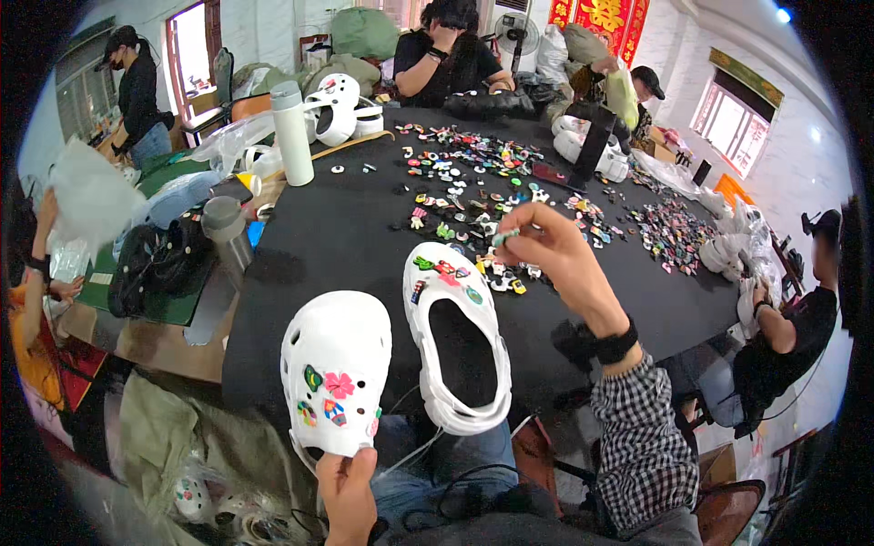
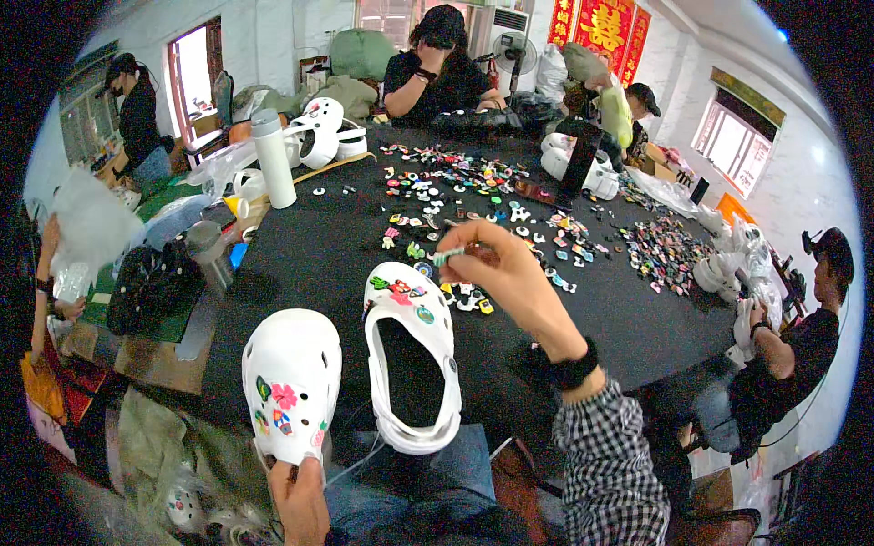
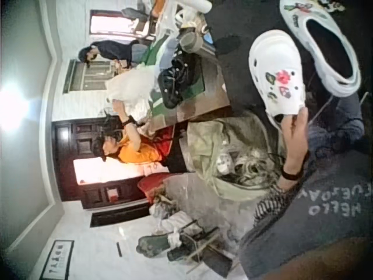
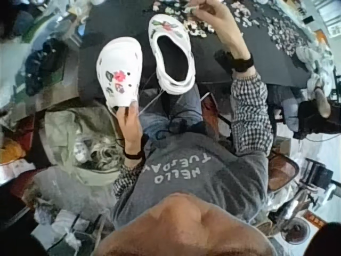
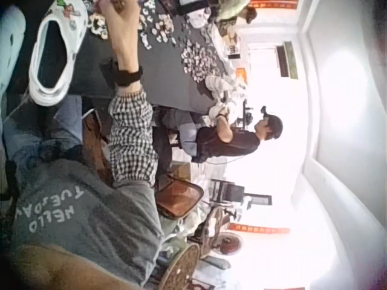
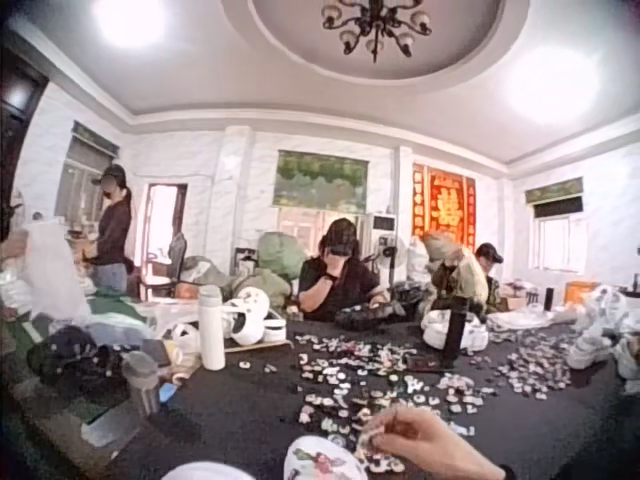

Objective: The recorder is assembling white foam clogs by attaching decorative charms and straps at a large work table with other workers.

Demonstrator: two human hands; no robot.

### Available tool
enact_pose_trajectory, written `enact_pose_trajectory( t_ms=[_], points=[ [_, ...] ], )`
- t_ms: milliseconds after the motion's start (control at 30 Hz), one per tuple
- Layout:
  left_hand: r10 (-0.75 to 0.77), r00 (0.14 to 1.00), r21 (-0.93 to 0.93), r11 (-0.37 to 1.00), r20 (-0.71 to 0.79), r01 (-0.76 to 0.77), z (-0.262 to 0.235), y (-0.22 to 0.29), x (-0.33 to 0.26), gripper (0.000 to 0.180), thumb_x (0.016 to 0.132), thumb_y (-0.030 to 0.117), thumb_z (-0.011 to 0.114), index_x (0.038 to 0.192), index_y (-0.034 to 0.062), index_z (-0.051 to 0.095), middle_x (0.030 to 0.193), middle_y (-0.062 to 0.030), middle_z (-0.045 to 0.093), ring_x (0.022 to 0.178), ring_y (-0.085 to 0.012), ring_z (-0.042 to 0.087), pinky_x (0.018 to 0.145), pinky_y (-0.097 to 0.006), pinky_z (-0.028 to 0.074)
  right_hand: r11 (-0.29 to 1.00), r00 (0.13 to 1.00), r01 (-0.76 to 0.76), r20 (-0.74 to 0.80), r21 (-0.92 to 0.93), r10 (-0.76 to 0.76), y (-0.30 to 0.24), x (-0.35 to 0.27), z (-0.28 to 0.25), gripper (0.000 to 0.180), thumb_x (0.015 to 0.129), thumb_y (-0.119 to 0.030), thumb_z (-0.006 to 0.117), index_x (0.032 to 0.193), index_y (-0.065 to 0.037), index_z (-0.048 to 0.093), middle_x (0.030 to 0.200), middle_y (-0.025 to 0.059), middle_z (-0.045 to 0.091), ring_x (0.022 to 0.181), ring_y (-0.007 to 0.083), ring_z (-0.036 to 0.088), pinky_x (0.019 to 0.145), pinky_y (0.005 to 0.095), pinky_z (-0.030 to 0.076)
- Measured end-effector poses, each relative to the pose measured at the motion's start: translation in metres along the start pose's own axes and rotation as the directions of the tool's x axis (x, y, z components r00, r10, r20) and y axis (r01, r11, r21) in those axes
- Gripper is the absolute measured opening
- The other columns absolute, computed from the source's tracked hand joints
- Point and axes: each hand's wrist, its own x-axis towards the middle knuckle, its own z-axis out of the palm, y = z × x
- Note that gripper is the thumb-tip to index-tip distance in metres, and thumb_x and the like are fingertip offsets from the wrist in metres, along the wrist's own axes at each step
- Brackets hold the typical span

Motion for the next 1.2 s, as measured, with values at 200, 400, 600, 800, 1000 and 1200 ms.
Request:
enact_pose_trajectory(
  t_ms=[200, 400, 600, 800, 1000, 1200],
  points=[
    [0.079, 0.995, -0.236, 0.968, -0.06, -0.091, 0.023, 0.034, -0.001, 0.033, 0.086, 0.004, 0.058, 0.118, -0.0059, 0.055, 0.118, -0.0105, 0.058, 0.109, -0.0191, 0.053, 0.096, -0.033, 0.039, 0.992, 0.997, 0.029, 0.073, 0.123, -0.039, -0.01, -0.066, 0.038, 0.015, 0.086, 0.001, 0.063, 0.1, 0.0, 0.058, 0.094, 0.0054, 0.061, 0.084, 0.012, 0.061, 0.075, 0.0253, 0.05],
    [0.037, 0.999, -0.382, 0.923, -0.024, -0.044, 0.03, 0.027, -0.001, 0.026, 0.088, 0.005, 0.063, 0.113, -0.0025, 0.061, 0.112, -0.0059, 0.063, 0.104, -0.0134, 0.057, 0.092, -0.03, 0.041, 0.997, 0.998, 0.056, 0.018, -0.048, -0.056, -0.03, -0.105, 0.085, 0.021, 0.078, 0.003, 0.07, 0.095, -0.001, 0.059, 0.09, 0.0049, 0.062, 0.082, 0.0117, 0.061, 0.074, 0.0246, 0.049],
    [0.044, 0.999, -0.418, 0.908, 0.001, -0.04, 0.025, 0.021, 0.001, 0.025, 0.087, 0.006, 0.064, 0.111, -0.0025, 0.063, 0.11, -0.0053, 0.064, 0.1, -0.012, 0.058, 0.09, -0.029, 0.042, 0.924, 0.942, 0.262, 0.281, -0.277, -0.183, -0.033, -0.093, 0.131, 0.015, 0.078, 0.0, 0.069, 0.091, -0.002, 0.062, 0.088, 0.0102, 0.061, 0.08, 0.024, 0.063, 0.07, 0.0321, 0.05],
    [0.018, 0.997, -0.342, 0.94, 0.075, 0.009, 0.021, 0.028, 0.0, 0.022, 0.087, 0.005, 0.064, 0.108, -0.0025, 0.064, 0.103, -0.0017, 0.063, 0.092, -0.0083, 0.056, 0.081, -0.024, 0.044, 0.873, 0.919, 0.321, 0.344, -0.368, -0.193, -0.019, -0.08, 0.144, 0.017, 0.079, -0.003, 0.068, 0.095, -0.004, 0.062, 0.091, 0.0116, 0.061, 0.083, 0.0299, 0.062, 0.071, 0.035, 0.051],
    [0.082, 0.99, -0.316, 0.948, 0.115, -0.042, 0.019, 0.025, -0.002, 0.022, 0.087, 0.003, 0.064, 0.108, -0.0046, 0.063, 0.102, -0.0028, 0.064, 0.091, -0.0076, 0.056, 0.078, -0.023, 0.045, 0.814, 0.903, 0.373, 0.376, -0.445, -0.208, -0.022, -0.078, 0.151, 0.017, 0.078, -0.003, 0.069, 0.095, -0.004, 0.063, 0.091, 0.0116, 0.063, 0.082, 0.03, 0.064, 0.07, 0.0359, 0.051],
    [0.101, 0.984, -0.287, 0.956, 0.146, -0.056, 0.018, 0.024, -0.001, 0.023, 0.087, 0.004, 0.066, 0.107, -0.0052, 0.064, 0.1, -0.0044, 0.066, 0.09, -0.0085, 0.057, 0.078, -0.024, 0.046, 0.77, 0.934, 0.305, 0.333, -0.561, -0.127, -0.034, -0.087, 0.161, 0.017, 0.078, -0.002, 0.069, 0.093, -0.003, 0.062, 0.087, 0.013, 0.064, 0.075, 0.0307, 0.064, 0.067, 0.0366, 0.052]
  ],
)
